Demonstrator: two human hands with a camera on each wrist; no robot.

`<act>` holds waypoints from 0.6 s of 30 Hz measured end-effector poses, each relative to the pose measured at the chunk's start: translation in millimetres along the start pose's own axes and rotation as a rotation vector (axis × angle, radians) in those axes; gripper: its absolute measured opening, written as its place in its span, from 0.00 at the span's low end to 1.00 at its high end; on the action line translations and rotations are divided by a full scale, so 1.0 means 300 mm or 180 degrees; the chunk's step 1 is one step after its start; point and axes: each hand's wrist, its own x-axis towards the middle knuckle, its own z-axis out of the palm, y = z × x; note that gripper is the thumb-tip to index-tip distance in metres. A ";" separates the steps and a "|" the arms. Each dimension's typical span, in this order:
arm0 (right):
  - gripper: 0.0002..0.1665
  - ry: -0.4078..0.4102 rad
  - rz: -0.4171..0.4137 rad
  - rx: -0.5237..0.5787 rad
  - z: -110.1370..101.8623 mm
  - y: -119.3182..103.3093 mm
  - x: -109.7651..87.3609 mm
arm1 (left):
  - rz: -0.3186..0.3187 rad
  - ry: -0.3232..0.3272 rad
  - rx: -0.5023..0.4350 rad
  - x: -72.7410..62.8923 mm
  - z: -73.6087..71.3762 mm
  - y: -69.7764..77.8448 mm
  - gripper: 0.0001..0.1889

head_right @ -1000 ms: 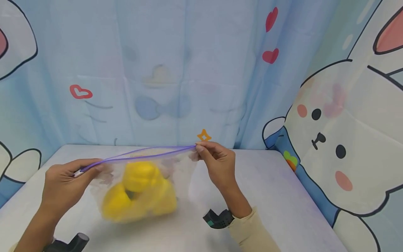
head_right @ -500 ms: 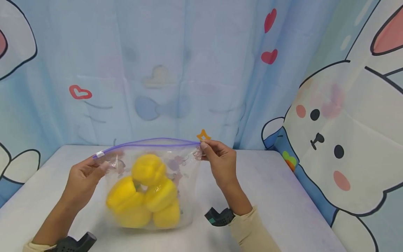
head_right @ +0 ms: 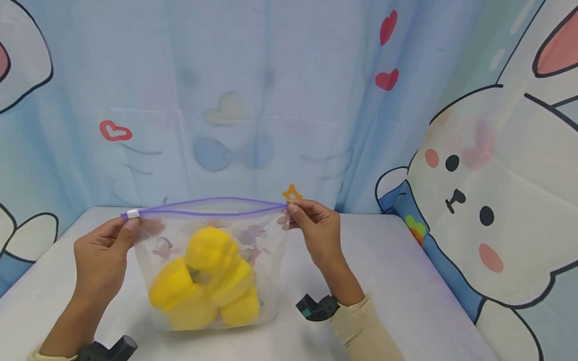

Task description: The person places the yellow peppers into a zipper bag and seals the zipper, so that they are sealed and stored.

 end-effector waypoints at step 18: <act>0.10 -0.0047 0.0135 -0.0128 -0.028 0.020 0.013 | -0.0405 -0.0462 -0.0232 0.002 0.028 -0.063 0.16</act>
